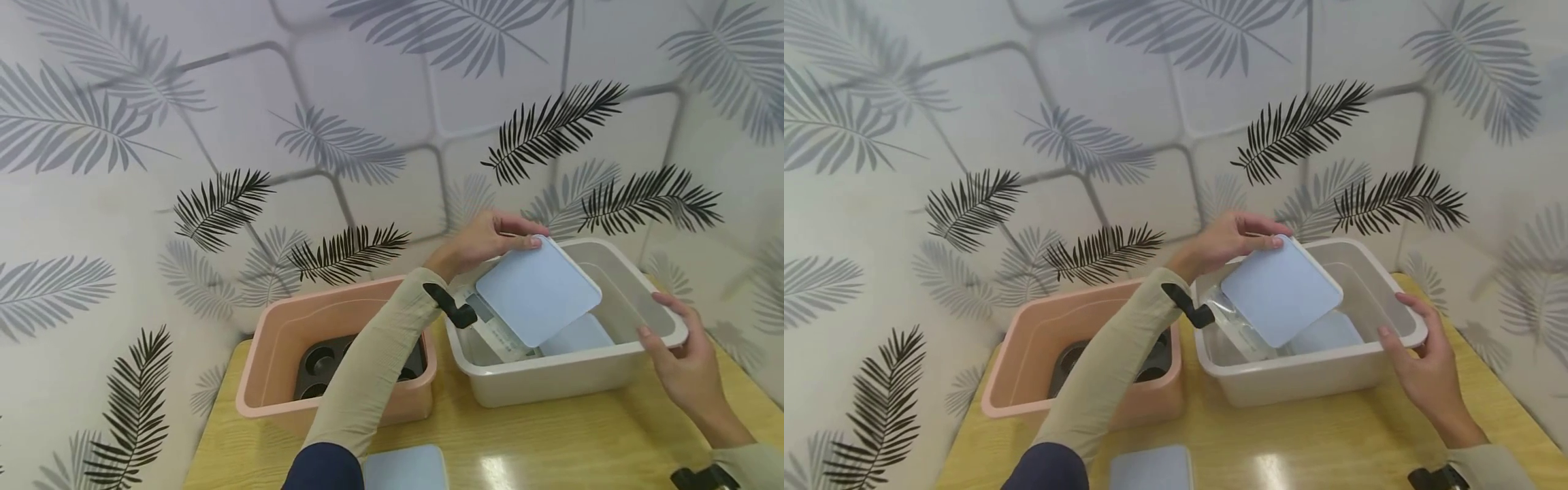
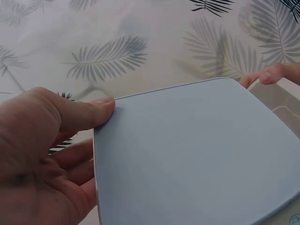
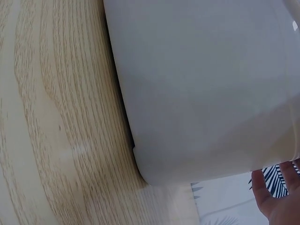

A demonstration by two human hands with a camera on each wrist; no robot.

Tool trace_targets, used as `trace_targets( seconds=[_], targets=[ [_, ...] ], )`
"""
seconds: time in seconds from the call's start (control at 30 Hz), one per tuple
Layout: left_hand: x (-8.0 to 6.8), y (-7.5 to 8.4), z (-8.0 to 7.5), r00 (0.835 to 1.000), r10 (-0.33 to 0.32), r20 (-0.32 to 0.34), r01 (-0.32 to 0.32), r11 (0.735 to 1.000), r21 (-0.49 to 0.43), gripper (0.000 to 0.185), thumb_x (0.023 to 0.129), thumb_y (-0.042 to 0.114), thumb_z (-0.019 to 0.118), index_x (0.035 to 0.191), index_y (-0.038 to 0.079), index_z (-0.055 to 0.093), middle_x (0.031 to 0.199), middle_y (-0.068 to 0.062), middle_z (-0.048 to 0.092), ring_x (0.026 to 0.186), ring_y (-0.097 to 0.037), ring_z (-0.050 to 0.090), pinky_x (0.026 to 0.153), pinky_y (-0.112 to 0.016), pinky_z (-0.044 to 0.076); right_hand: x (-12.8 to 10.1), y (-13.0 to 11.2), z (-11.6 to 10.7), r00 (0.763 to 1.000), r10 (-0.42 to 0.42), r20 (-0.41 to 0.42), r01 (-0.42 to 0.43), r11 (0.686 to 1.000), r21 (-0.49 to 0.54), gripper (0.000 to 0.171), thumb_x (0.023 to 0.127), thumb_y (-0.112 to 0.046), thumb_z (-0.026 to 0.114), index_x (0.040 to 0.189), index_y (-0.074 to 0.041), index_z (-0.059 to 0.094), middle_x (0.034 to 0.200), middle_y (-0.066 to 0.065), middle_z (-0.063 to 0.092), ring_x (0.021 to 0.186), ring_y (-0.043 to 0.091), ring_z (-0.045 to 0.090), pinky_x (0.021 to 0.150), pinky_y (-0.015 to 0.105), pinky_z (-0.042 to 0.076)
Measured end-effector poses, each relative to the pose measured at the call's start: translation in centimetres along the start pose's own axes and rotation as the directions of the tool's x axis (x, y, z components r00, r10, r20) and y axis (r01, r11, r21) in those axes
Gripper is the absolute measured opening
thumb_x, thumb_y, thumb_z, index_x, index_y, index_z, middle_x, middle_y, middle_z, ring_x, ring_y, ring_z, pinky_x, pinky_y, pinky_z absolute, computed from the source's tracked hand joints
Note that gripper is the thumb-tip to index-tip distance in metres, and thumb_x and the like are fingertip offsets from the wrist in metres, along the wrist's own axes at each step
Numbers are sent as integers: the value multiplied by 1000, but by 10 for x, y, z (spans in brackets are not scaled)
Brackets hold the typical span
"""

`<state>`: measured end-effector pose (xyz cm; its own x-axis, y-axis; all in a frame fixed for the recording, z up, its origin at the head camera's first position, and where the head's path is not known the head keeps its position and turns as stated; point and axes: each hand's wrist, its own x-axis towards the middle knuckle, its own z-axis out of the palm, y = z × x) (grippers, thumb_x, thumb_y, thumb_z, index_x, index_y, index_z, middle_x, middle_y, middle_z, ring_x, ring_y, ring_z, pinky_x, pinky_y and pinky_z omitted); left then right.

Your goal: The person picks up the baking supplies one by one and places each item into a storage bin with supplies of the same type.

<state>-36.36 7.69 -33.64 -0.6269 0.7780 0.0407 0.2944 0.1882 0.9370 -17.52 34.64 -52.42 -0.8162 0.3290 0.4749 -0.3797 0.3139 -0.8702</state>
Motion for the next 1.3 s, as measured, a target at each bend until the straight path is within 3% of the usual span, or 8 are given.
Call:
trace_targets(
  seconds=[0.17, 0.4, 0.6, 0.67, 0.77, 0.9, 1.03, 1.3],
  targets=[
    [7, -5, 20, 998, -25, 54, 23, 999, 35, 27, 94, 22, 76, 121, 17, 77, 122, 9, 75, 93, -8, 72, 77, -30, 62, -1, -1, -1, 1000, -11, 17, 10, 999, 35, 65, 93, 12, 58, 154, -3, 40, 128, -4, 54, 103, 0, 57, 74, 4, 48],
    [16, -9, 40, 995, -59, 77, 51, 993, 105, 26, 93, 25, 78, 119, 24, 78, 118, 17, 74, 95, 0, 69, 78, -22, 59, 1, -1, -1, 1000, -22, -11, 21, 996, -84, 65, 94, 10, 60, 155, -5, 40, 135, -12, 52, 114, -2, 55, 86, 1, 46],
    [24, -15, 54, 994, -33, 102, 24, 996, 81, 27, 92, 18, 78, 119, 14, 78, 121, 8, 76, 104, 7, 65, 84, -16, 56, 2, -3, 2, 1000, -5, -4, 5, 999, -33, 64, 95, 9, 59, 155, -5, 40, 136, -10, 49, 114, 2, 52, 85, 2, 47],
    [24, -19, 57, 992, -43, 116, 34, 996, 78, 29, 93, 18, 77, 121, 14, 77, 124, 7, 76, 109, 9, 63, 87, -14, 54, 1, -3, 2, 1000, 4, 0, -4, 1000, -2, 64, 95, 10, 58, 155, -4, 39, 135, -9, 49, 113, 4, 52, 84, 2, 48],
    [23, -23, 62, 980, -70, 188, 64, 997, 41, 39, 95, 16, 74, 133, 15, 70, 137, 7, 69, 122, 7, 59, 98, -13, 50, 0, -4, 2, 1000, 4, -6, -4, 999, -36, 64, 95, 8, 59, 155, -6, 39, 134, -10, 49, 112, 2, 53, 84, 2, 47],
    [19, -26, 63, 962, -47, 269, 49, 999, -3, 53, 98, 14, 69, 149, 19, 55, 154, 6, 55, 139, 2, 49, 114, -16, 39, -1, -3, 1, 1000, 5, -10, -5, 1000, -16, 64, 95, 9, 58, 155, -5, 39, 134, -9, 50, 113, 3, 54, 84, 2, 48],
    [16, -26, 60, 974, -18, 227, 17, 1000, 5, 54, 98, 17, 69, 149, 25, 55, 154, 11, 54, 138, 4, 48, 116, -18, 38, -1, -4, 2, 1000, 10, -13, -9, 999, 35, 64, 94, 10, 58, 154, -4, 39, 133, -6, 50, 113, 6, 53, 85, 3, 48],
    [6, -21, 45, 986, -5, 168, 7, 1000, -12, 52, 97, 15, 71, 147, 21, 57, 148, 11, 60, 130, 4, 56, 107, -17, 46, -1, -5, 3, 1000, 9, -17, -8, 1000, 14, 63, 95, 9, 58, 154, -4, 40, 133, -6, 51, 113, 4, 54, 85, 3, 48]
  ],
)
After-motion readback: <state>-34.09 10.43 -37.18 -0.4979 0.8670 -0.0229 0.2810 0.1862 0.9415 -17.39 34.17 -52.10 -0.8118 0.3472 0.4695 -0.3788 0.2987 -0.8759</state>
